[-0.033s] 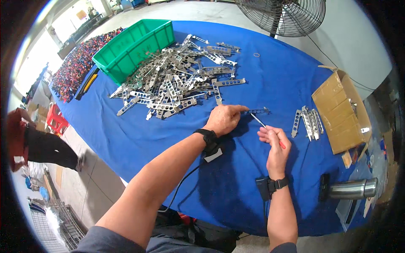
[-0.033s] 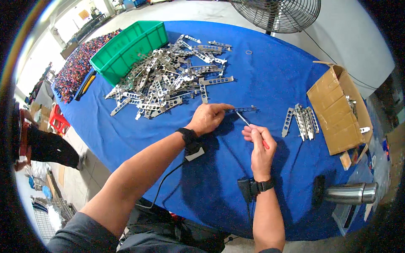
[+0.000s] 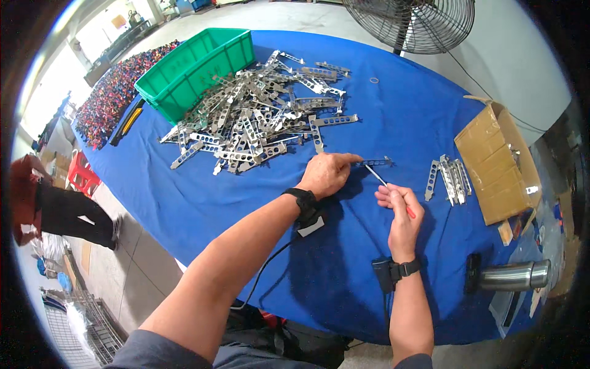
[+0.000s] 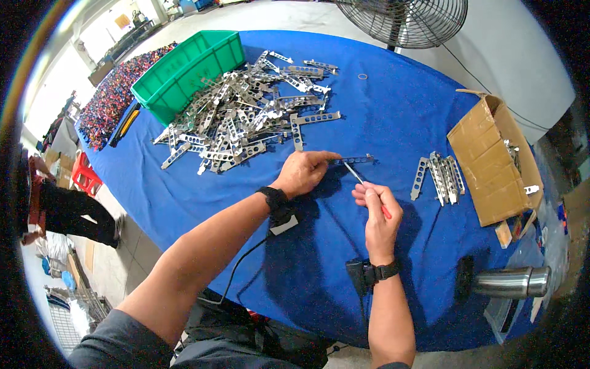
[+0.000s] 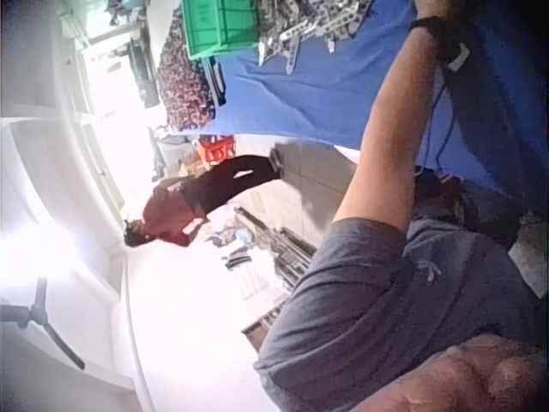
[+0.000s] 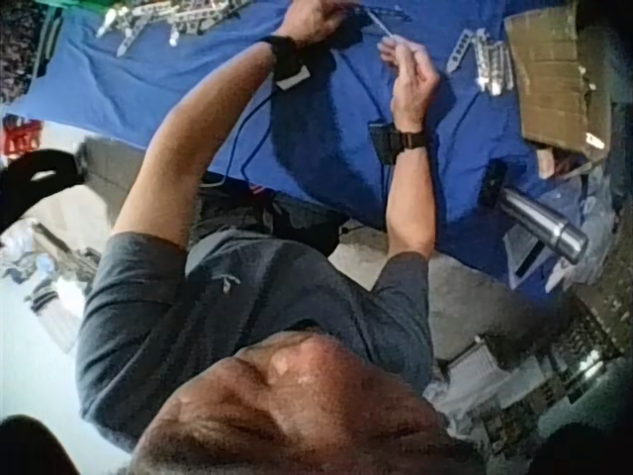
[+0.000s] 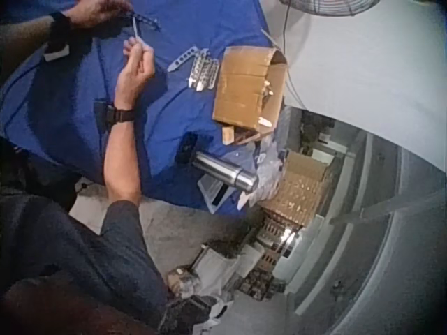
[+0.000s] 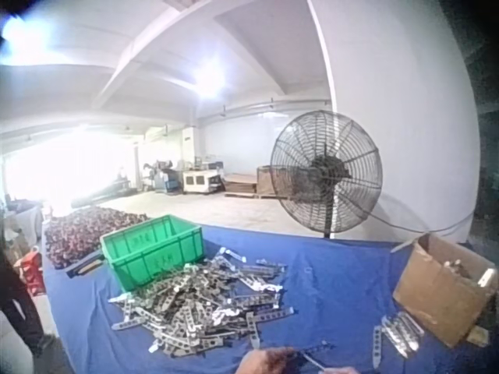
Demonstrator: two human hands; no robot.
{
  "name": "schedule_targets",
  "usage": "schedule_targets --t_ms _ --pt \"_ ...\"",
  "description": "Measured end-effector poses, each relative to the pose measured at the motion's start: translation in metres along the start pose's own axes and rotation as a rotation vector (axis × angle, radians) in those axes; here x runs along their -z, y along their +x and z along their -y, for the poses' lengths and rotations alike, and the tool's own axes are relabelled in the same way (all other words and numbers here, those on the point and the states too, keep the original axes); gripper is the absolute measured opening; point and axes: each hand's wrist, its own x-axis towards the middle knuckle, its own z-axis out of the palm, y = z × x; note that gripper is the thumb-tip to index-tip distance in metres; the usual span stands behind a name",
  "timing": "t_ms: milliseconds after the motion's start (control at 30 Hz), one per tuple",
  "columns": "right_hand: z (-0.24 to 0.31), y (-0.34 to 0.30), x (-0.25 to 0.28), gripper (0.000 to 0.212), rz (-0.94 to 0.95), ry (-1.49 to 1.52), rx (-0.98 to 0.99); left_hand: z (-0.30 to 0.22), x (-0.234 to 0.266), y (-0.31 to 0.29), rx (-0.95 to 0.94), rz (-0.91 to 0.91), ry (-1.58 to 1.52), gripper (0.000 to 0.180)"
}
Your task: Manually assembling small metal components using a screwdriver in a warehouse environment.
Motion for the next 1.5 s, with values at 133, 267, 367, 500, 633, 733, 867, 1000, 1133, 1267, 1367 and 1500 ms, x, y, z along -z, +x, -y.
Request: schedule_targets --t_ms 133,267,367,500,633,733,867,1000,1133,1267,1367,1500 --pt "-0.001 0.0 -0.003 0.025 -0.018 -0.014 0.024 0.003 -0.001 0.0 -0.022 -0.019 0.007 0.03" --pt "-0.002 0.001 0.005 0.026 0.039 -0.013 -0.006 0.0 -0.001 0.0 -0.014 -0.008 0.008 0.029" --pt "-0.002 0.002 0.0 0.025 0.004 0.002 0.024 0.001 0.0 0.0 -0.005 -0.004 0.022 0.029" --pt "-0.004 0.002 0.004 0.025 0.014 0.009 -0.003 0.0 0.001 0.001 -0.019 -0.007 0.026 0.029" --pt "-0.004 0.003 0.006 0.026 -0.018 0.003 -0.02 -0.005 0.003 0.001 0.048 0.044 0.027 0.031" --pt "-0.001 0.001 -0.002 0.025 0.007 -0.001 0.041 0.003 -0.002 0.0 -0.014 -0.007 0.014 0.03" --pt "0.0 0.0 0.001 0.024 0.033 -0.016 0.02 0.003 0.0 0.0 -0.037 -0.028 0.019 0.029" --pt "-0.001 0.0 0.002 0.024 0.008 -0.03 0.03 -0.001 0.001 0.001 -0.054 -0.032 0.019 0.029" --pt "-0.001 0.001 0.004 0.024 0.03 -0.021 0.031 -0.007 0.006 0.001 0.063 0.063 0.033 0.031" --pt "-0.003 0.001 0.003 0.024 -0.028 -0.013 0.033 -0.009 0.007 0.002 0.085 0.088 0.039 0.031" --pt "-0.001 0.0 0.003 0.024 0.012 -0.086 0.03 -0.008 0.006 0.002 0.078 0.085 0.038 0.031" --pt "-0.001 0.001 -0.001 0.024 0.02 -0.044 0.053 -0.005 0.005 0.001 0.052 0.054 0.033 0.031"
